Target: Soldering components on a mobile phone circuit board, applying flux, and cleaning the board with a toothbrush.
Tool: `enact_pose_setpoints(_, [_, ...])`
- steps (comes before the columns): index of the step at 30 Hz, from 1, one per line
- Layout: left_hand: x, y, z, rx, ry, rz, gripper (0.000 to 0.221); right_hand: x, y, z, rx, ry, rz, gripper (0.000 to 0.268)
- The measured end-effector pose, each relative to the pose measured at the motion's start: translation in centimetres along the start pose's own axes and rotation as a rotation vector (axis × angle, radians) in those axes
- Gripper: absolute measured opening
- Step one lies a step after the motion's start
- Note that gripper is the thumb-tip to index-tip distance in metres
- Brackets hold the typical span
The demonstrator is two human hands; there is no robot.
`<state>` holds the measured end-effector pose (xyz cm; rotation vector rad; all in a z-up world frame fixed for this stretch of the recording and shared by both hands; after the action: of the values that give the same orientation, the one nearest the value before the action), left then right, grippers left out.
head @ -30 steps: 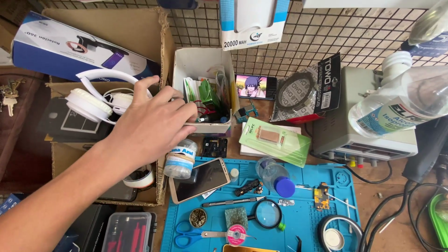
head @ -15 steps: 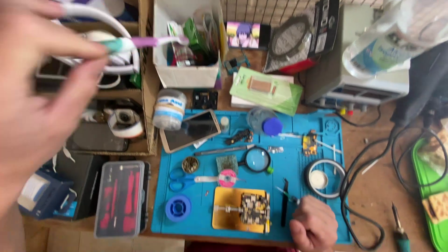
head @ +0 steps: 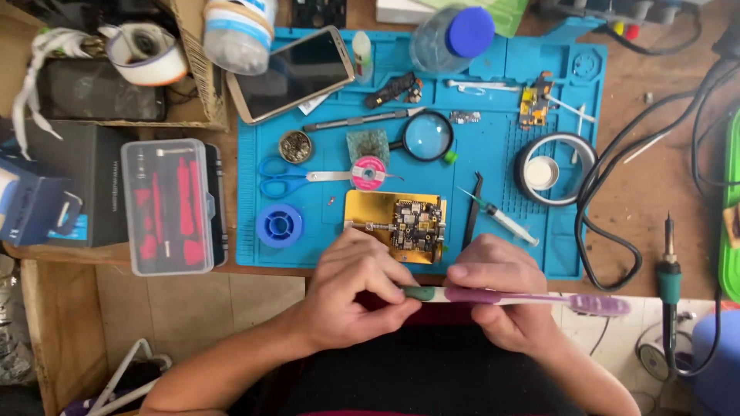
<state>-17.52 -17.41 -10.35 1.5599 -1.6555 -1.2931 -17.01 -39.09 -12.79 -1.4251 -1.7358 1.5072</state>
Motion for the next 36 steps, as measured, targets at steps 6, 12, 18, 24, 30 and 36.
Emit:
enact_pose_setpoints(6, [0.5,-1.1,-0.4,0.152,-0.069,-0.216,0.02,-3.5,-0.9,1.6,-0.015,0.393,-0.188,0.039])
enact_pose_setpoints(12, [0.3,-2.6,1.2,0.282,0.052,-0.559,0.025,-7.1,1.9,3.8,0.353,0.084,0.397,0.064])
enact_pose_setpoints(18, [0.6,-3.1,1.4,0.253,0.057,-0.664,0.03,-6.8,3.4,5.2,0.425,-0.008,0.628,0.038])
enact_pose_setpoints(24, [0.8,-4.4,1.4,0.127,0.008,-0.656,0.042,-7.2,2.7,4.8,0.263,0.016,0.685,0.022])
enact_pose_setpoints(30, [0.6,-4.6,1.5,0.083,0.024,-0.621,0.038,-7.5,2.3,4.6,0.201,0.048,0.696,0.017])
enact_pose_setpoints(36, [0.4,-4.7,1.1,0.064,0.02,-0.638,0.034,-7.6,2.3,4.2,0.246,0.077,0.715,0.014])
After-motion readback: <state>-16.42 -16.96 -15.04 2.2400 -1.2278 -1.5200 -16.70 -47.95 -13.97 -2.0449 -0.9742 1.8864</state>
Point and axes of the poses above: each hand's wrist, its own z-axis away from the middle knuckle, its own x-axis out of the palm, y = z × x, the point moved 7 cm from there along -z, towards the middle knuckle, and after that the axes turned 1 degree about x, right-handed, at the moved point
